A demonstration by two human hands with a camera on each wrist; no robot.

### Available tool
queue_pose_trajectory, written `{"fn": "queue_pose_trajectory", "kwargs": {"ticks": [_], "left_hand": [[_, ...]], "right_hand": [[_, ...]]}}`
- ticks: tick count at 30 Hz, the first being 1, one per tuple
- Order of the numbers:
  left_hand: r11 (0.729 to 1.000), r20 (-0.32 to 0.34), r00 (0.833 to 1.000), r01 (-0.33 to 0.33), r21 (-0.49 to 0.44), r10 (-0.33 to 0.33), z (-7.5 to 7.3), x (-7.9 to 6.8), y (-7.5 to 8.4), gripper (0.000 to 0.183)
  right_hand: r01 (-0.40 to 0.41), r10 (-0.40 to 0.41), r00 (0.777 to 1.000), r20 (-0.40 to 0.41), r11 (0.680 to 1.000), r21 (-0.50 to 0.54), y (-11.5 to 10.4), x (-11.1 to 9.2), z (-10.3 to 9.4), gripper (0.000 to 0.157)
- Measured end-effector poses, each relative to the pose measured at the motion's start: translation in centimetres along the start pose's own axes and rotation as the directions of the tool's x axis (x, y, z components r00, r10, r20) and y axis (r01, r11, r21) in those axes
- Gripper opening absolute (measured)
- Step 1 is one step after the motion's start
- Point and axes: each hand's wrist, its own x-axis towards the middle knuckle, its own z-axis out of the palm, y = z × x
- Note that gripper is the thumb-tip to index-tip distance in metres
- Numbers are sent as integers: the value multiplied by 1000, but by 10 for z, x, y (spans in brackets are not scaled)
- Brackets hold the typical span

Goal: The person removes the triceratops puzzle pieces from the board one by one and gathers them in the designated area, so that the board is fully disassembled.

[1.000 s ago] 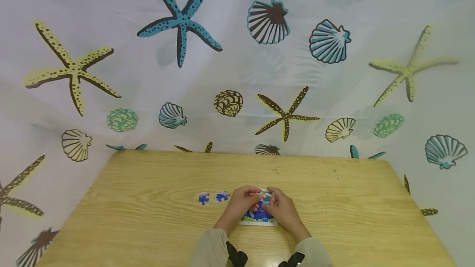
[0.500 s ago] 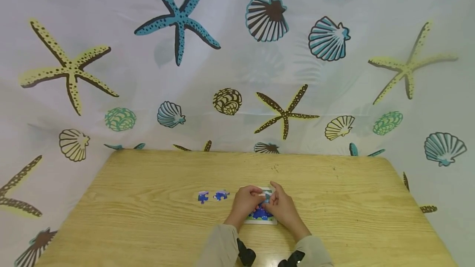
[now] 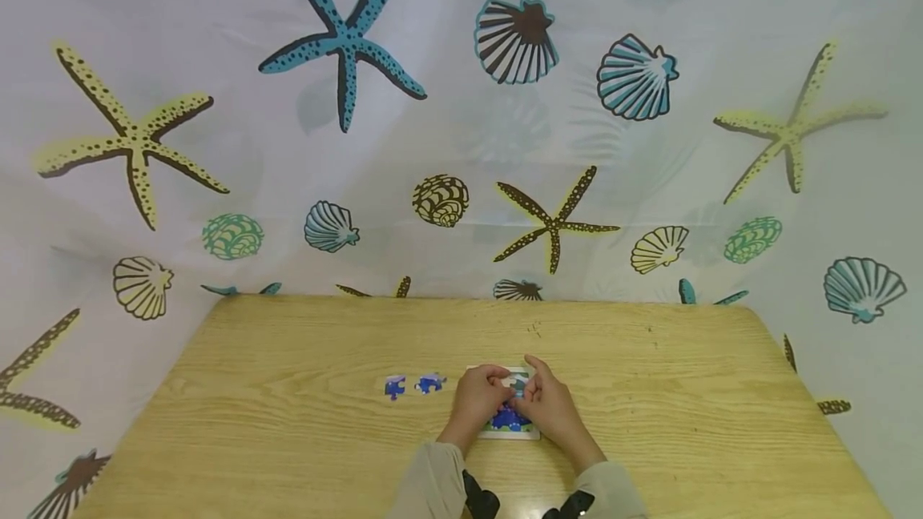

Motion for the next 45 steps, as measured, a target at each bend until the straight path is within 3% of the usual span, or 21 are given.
{"fn": "queue_pose_trajectory", "kwargs": {"ticks": [11,22,30,36,45], "left_hand": [[1000,-18,999,31,-3,-31,1,1,-2,20],[997,17,998,58,-48,-57,-1,3,-3,21],[996,28,1000,12,-92,-10,-3,3,-6,19],[994,22,1000,24,-110,-22,-2,-1,-3,19],[989,-49,999,-13,-148,6,3,-3,0,17]], "right_hand": [[5,-5,1000,6,1000,2,0,-1,0,68],[-10,10,1000,12,1000,5,-1,-1,0,68],[7,-7,1000,1,1000,2,1,-2,1,67],[7,-7,1000,8,1000,5,0,-2,1,65],[31,-31,1000,-5,999,8,2,-1,1,65]]}}
